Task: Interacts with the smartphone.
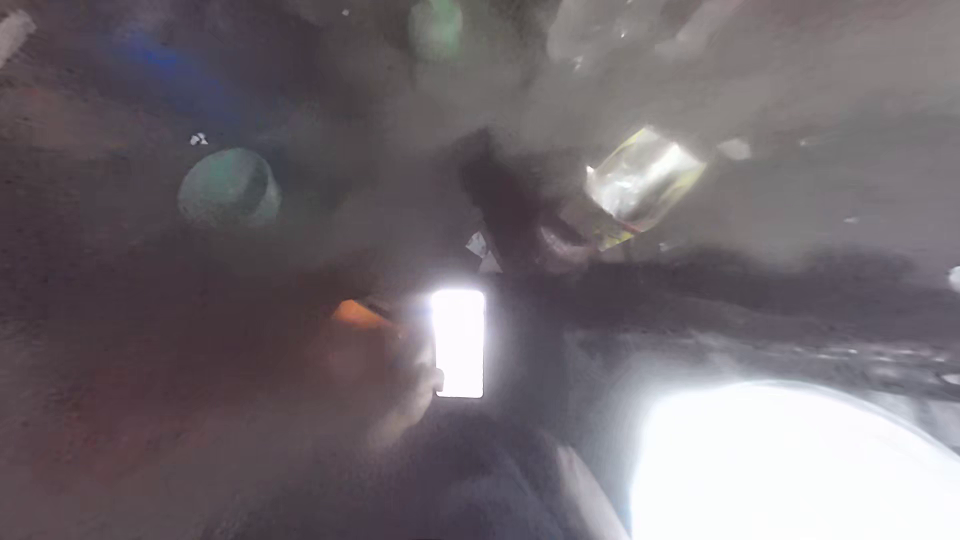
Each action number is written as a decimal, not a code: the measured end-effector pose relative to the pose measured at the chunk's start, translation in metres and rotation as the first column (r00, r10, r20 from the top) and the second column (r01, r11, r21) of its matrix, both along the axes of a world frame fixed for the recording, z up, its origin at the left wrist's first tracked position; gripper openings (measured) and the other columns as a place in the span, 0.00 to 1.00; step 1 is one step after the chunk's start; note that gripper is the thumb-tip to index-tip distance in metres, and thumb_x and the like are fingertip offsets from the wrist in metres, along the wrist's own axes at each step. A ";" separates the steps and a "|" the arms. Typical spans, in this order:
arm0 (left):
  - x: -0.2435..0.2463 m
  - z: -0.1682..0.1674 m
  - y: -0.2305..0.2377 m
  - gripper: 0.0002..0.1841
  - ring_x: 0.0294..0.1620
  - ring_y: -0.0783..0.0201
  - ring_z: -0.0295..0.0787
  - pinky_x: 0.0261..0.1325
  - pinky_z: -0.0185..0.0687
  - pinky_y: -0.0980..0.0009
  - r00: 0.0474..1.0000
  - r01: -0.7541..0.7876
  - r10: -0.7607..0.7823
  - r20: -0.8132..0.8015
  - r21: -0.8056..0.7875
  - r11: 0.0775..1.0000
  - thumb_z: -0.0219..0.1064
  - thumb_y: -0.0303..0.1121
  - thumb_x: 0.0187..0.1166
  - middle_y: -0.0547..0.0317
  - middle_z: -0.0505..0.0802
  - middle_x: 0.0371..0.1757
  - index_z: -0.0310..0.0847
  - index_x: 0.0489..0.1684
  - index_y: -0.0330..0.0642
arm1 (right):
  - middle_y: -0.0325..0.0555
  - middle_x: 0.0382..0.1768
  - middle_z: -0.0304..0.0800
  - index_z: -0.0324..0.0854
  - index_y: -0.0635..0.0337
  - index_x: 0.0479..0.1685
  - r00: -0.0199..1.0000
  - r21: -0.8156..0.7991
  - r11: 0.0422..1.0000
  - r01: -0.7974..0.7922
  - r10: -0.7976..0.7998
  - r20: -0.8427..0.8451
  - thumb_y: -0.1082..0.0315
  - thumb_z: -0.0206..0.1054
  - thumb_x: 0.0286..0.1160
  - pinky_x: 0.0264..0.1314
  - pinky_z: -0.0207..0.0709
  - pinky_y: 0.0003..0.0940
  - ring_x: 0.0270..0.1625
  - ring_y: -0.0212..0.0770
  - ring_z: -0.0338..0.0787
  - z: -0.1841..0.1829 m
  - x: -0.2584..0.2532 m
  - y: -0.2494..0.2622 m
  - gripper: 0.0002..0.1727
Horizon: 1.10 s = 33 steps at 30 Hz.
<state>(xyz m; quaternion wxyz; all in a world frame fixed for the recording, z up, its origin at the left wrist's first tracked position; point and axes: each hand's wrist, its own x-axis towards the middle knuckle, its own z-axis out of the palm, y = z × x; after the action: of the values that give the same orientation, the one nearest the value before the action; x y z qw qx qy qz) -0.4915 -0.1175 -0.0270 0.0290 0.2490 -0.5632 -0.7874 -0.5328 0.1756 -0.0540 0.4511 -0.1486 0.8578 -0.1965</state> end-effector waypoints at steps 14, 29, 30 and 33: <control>-0.219 0.018 -0.136 0.32 0.58 0.75 0.87 0.62 0.85 0.70 0.990 -0.007 0.042 -0.136 0.246 0.969 0.64 0.16 0.57 0.67 0.91 0.57 0.73 0.69 0.39 | 0.49 0.57 0.93 0.83 0.52 0.70 0.997 -0.198 0.980 -0.014 -0.001 -0.074 0.55 0.70 0.76 0.67 0.83 0.54 0.59 0.47 0.92 0.015 -0.239 -0.158 0.24; -0.391 0.007 -0.200 0.28 0.57 0.68 0.91 0.59 0.91 0.61 0.911 0.358 -0.301 -0.282 0.178 0.916 0.72 0.25 0.69 0.66 0.92 0.59 0.77 0.72 0.46 | 0.44 0.49 0.96 0.86 0.43 0.67 0.998 -0.192 0.981 -0.018 0.005 -0.067 0.49 0.71 0.74 0.58 0.87 0.56 0.51 0.45 0.95 0.020 -0.418 -0.203 0.23; -0.408 0.004 -0.203 0.30 0.59 0.67 0.91 0.61 0.90 0.61 0.896 0.376 -0.312 -0.316 0.167 0.912 0.72 0.25 0.69 0.64 0.92 0.61 0.74 0.75 0.45 | 0.46 0.49 0.96 0.87 0.48 0.65 0.997 -0.242 0.970 -0.027 0.007 -0.080 0.52 0.72 0.72 0.58 0.87 0.56 0.51 0.46 0.95 0.020 -0.435 -0.205 0.23; -0.461 0.009 -0.209 0.24 0.48 0.80 0.89 0.53 0.86 0.78 0.913 0.329 -0.341 -0.226 -0.090 0.940 0.76 0.28 0.65 0.69 0.93 0.47 0.79 0.61 0.33 | 0.53 0.48 0.95 0.88 0.59 0.59 0.992 -0.295 0.955 -0.006 -0.032 -0.126 0.53 0.78 0.63 0.62 0.83 0.54 0.53 0.49 0.93 0.014 -0.489 -0.212 0.27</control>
<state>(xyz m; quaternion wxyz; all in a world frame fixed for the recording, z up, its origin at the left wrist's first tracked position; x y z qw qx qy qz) -0.9521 -0.3268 -0.0182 -0.0327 0.0519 -0.6096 -0.7904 -1.0223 -0.0366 -0.0405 0.3660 -0.2209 0.8473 -0.3152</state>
